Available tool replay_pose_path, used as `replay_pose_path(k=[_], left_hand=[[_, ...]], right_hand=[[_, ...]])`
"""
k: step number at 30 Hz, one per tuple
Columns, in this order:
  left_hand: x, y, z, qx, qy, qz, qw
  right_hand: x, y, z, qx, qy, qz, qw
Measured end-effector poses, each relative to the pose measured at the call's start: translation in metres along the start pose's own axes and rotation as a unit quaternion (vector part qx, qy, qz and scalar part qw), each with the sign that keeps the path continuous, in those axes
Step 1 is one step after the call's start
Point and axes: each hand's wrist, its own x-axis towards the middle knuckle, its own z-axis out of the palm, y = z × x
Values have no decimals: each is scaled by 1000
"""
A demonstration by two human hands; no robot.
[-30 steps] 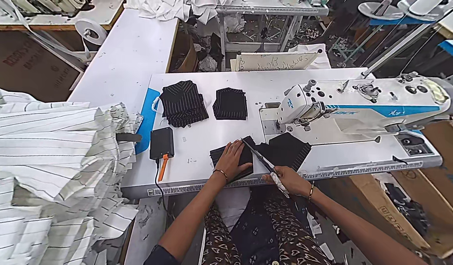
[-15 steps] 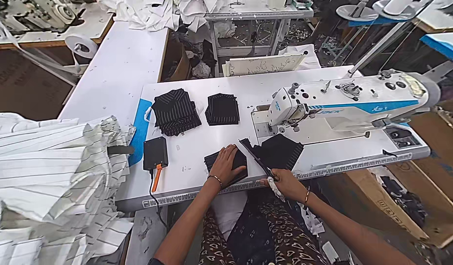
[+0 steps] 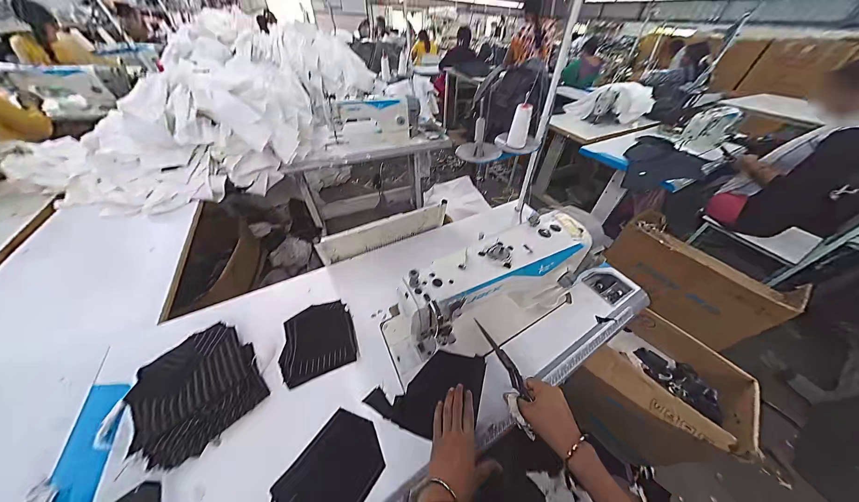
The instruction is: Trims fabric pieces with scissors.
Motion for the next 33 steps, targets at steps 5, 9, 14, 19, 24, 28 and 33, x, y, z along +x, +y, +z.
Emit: replay_pose_path(k=[5,9,14,19,24,28,33], left_hand=[[6,21,15,68,-45,-26,996],[-7,5,13,58,-16,-15,998],[-2,-4,-22,-74,-1,-57,996],[3,-17,-89,-451,186,-157,858],[-18,-62,-106,-580,289,-262,715],[-37,-96,-75,-583,274,-347,682],[-50,-87,-74,-635,255,-331,650]], right_hand=[[56,-18,-2,-4,18,-46,999],[77,-31,12,-38,22,-99,994],[61,-24,36,93,104,-195,971],[27,-10,49,203,218,-258,919],[1,-2,58,241,227,-256,908],[-13,-14,71,266,228,-266,898],[-40,-48,100,311,145,-315,885]])
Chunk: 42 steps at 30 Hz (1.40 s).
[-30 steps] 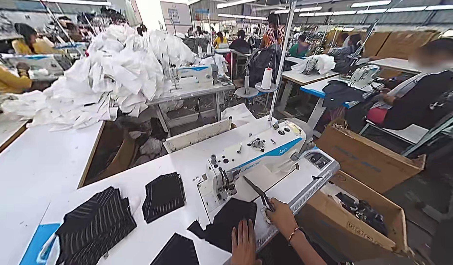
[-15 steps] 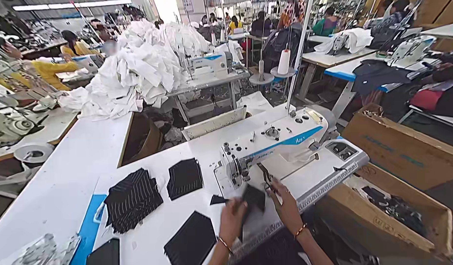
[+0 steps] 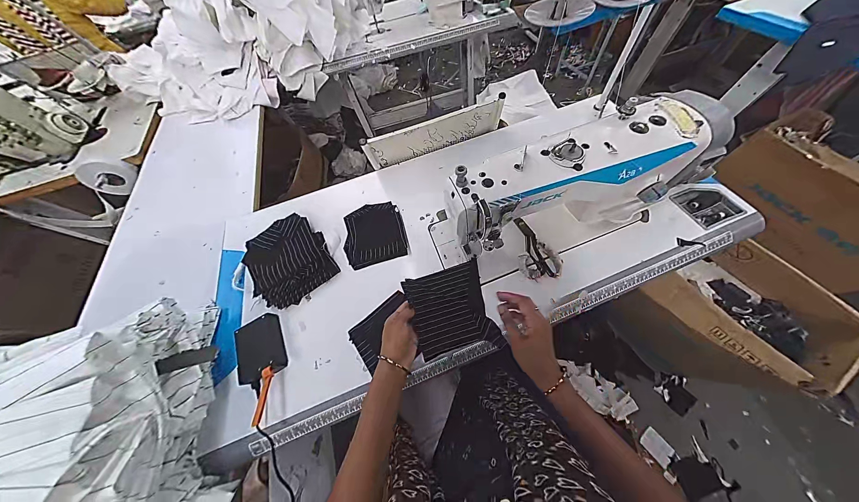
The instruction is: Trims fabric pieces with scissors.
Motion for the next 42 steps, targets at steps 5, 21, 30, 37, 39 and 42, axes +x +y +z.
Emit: replay_pose_path(k=[5,21,30,37,39,42], left_hand=[[-24,-9,22,97,-70,43,992],[27,13,-20,172,100,182,963],[-30,25,12,346,-369,15,862],[8,50,-74,563,-2,211,799],[17,52,-92,584,12,172,793],[17,48,-90,602,8,92,794]], right_hand=[[-7,-33,38,83,-179,146,970],[8,24,-59,5,182,232,956],[1,-17,-53,-106,-514,106,845],[18,-2,-82,-114,-384,127,907],[29,9,-85,-142,-217,91,962],[50,26,-81,-233,-78,45,968]])
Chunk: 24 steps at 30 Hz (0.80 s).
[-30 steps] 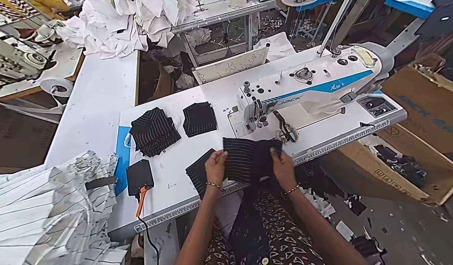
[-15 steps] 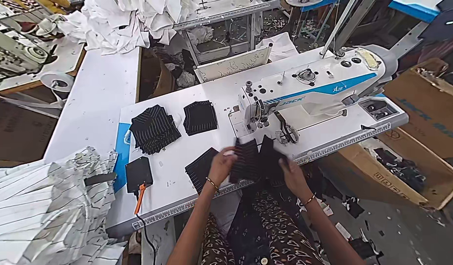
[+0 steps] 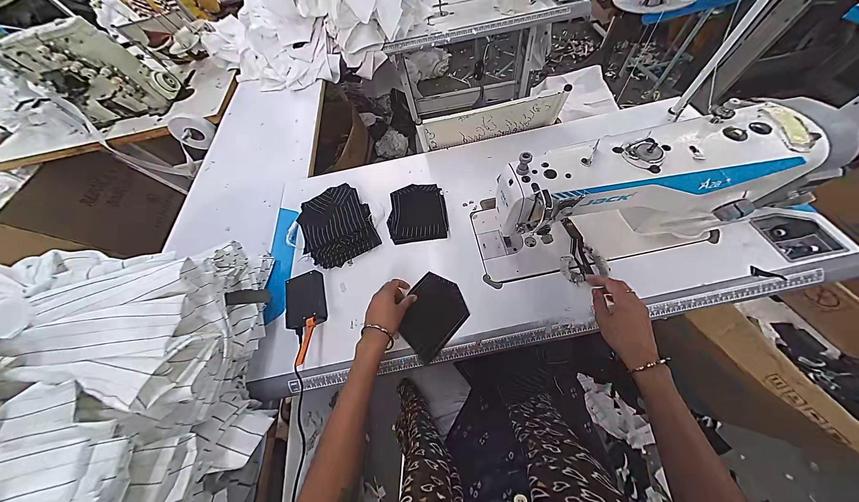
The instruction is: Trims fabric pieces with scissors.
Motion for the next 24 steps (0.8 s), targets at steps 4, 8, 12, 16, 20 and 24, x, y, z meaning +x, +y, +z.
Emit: replay_pose_path(k=[4,8,12,16,20,24], left_hand=[[-11,10,7,-25,-12,-77,997],[-23,10,14,-122,46,-92,987],[-26,0,30,-282,102,-58,952],[-28,-4,36,-370,82,-57,923],[-32,3,36,-437,49,-66,895],[-39,11,37,-567,46,-89,818]], right_hand=[[17,11,16,-61,16,14,998],[25,10,21,-81,-23,52,995],[31,14,17,-45,-13,50,998],[44,18,17,-49,-23,35,998],[69,-8,1,-185,-138,127,965],[77,-14,-19,-153,-217,179,947]])
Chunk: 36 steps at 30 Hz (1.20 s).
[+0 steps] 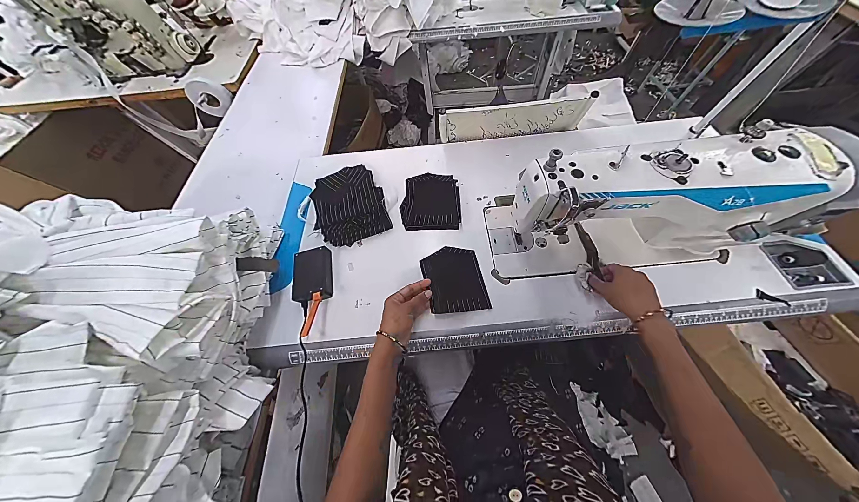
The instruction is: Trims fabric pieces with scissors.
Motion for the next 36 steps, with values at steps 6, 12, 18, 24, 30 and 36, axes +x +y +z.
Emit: replay_pose_path(k=[6,12,18,24,30,36], left_hand=[[-3,-5,4,-129,17,-38,991],[-2,-14,21,-139,17,-20,990],[-7,-21,31,-144,7,-10,989],[-16,-26,34,-115,25,8,993],[-16,-34,41,-84,39,44,995],[-20,-39,47,-34,36,81,995]], right_hand=[[-75,39,49,453,-135,-68,879],[-165,30,111,454,-236,-93,854],[-147,4,147,404,-392,-127,817],[-129,-13,147,379,-430,-148,806],[-129,-19,150,295,-386,-173,857],[-135,-27,152,265,-332,-172,889]])
